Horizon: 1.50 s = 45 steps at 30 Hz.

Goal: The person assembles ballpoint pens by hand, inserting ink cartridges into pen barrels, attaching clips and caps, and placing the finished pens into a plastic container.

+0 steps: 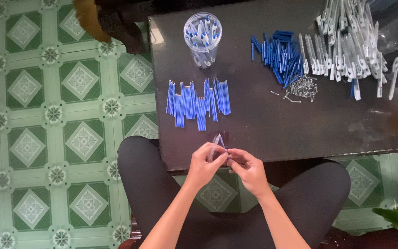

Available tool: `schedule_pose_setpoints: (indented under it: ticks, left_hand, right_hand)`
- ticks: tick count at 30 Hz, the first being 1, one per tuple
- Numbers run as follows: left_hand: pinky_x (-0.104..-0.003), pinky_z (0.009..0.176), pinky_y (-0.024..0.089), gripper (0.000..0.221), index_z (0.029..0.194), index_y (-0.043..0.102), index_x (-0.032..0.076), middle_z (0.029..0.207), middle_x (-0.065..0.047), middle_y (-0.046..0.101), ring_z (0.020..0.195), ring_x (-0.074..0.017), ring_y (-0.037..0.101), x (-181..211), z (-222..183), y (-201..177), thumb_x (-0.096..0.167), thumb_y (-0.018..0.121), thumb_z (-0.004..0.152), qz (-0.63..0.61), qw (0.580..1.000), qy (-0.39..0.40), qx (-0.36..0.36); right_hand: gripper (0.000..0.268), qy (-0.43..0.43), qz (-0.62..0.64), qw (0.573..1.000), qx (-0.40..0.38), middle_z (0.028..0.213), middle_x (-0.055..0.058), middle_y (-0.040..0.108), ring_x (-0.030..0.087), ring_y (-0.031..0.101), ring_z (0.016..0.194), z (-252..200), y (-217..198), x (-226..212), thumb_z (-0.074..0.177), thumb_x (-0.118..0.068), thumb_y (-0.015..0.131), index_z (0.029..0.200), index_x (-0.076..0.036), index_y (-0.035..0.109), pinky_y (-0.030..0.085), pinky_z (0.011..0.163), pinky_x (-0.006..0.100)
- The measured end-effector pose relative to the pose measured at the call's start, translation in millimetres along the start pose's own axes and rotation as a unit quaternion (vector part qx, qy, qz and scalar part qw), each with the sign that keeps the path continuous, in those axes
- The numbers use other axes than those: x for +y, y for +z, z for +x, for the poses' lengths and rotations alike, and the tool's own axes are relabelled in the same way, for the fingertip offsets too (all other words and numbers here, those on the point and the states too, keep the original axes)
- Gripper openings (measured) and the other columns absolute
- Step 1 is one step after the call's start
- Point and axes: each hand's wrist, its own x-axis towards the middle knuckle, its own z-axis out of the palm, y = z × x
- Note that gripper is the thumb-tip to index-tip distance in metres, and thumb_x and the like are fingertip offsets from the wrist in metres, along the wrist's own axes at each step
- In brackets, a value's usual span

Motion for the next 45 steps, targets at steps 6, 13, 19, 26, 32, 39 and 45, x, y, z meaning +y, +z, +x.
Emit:
schedule_pose_setpoints:
  ticks: [6, 13, 19, 26, 32, 39, 45]
  left_hand:
    - [-0.028, 0.065, 0.052, 0.009, 0.094, 0.082, 0.015, 0.077, -0.003, 0.069, 0.067, -0.0139, 0.063, 27, 2, -5, 0.012, 0.075, 0.089, 0.026, 0.996, 0.075, 0.039]
    - [-0.022, 0.041, 0.044, 0.036, 0.111, 0.065, 0.006, 0.073, 0.002, 0.047, 0.044, -0.0067, 0.05, 38, 38, -25, 0.021, 0.034, 0.102, -0.281, 0.954, -0.045, 0.097]
    - [-0.038, 0.066, 0.068, 0.035, 0.135, 0.059, 0.002, 0.095, -0.01, 0.064, 0.08, -0.0266, 0.076, 49, 52, -35, 0.015, 0.042, 0.107, -0.288, 0.955, -0.056, 0.044]
    - [-0.039, 0.074, 0.07, 0.04, 0.145, 0.051, 0.003, 0.098, -0.009, 0.062, 0.088, -0.0256, 0.076, 42, 51, -36, 0.017, 0.039, 0.109, -0.312, 0.947, -0.055, 0.046]
    - [-0.044, 0.072, 0.07, 0.041, 0.147, 0.051, 0.003, 0.096, -0.012, 0.061, 0.087, -0.0291, 0.076, 42, 51, -37, 0.016, 0.039, 0.109, -0.311, 0.949, -0.05, 0.012]
    - [-0.045, 0.074, 0.069, 0.043, 0.148, 0.052, 0.003, 0.095, -0.013, 0.062, 0.085, -0.029, 0.075, 36, 52, -44, 0.013, 0.038, 0.109, -0.249, 0.968, -0.026, -0.03]
    - [-0.046, 0.074, 0.068, 0.042, 0.147, 0.053, 0.003, 0.095, -0.015, 0.064, 0.086, -0.0309, 0.075, 40, 54, -47, 0.013, 0.04, 0.109, -0.21, 0.976, -0.015, -0.055]
  right_hand:
    - [0.02, -0.013, 0.024, 1.0, 0.006, 0.086, 0.017, 0.079, 0.017, 0.073, 0.074, -6, 10, -24, 0.087, 0.006, 0.075, 0.107, 0.005, 0.078, 0.069, 0.067, 0.037]
    - [0.02, -0.019, 0.038, 0.999, -0.024, 0.084, 0.015, 0.079, 0.015, 0.072, 0.073, -13, 15, -16, 0.085, 0.005, 0.078, 0.105, 0.004, 0.079, 0.07, 0.066, 0.036]
    - [0.02, -0.014, 0.045, 0.998, -0.028, 0.081, 0.019, 0.078, 0.019, 0.072, 0.072, -14, 19, -26, 0.085, 0.008, 0.075, 0.105, 0.007, 0.078, 0.07, 0.063, 0.039]
    - [0.02, -0.006, 0.039, 0.999, -0.033, 0.08, 0.018, 0.077, 0.019, 0.072, 0.072, -15, 17, -25, 0.085, 0.009, 0.074, 0.105, 0.008, 0.078, 0.069, 0.062, 0.038]
    - [0.02, -0.012, 0.042, 0.998, -0.038, 0.078, 0.019, 0.076, 0.02, 0.072, 0.069, -14, 17, -25, 0.085, 0.009, 0.074, 0.104, 0.007, 0.077, 0.069, 0.059, 0.037]
    - [0.02, -0.007, 0.008, 0.999, -0.052, 0.076, 0.019, 0.076, 0.018, 0.071, 0.068, -13, 13, -31, 0.084, 0.009, 0.075, 0.103, 0.006, 0.079, 0.066, 0.055, 0.032]
    - [0.019, -0.023, 0.008, 0.998, -0.058, 0.077, 0.019, 0.076, 0.02, 0.072, 0.071, -11, 12, -24, 0.084, 0.009, 0.075, 0.103, 0.006, 0.079, 0.065, 0.054, 0.032]
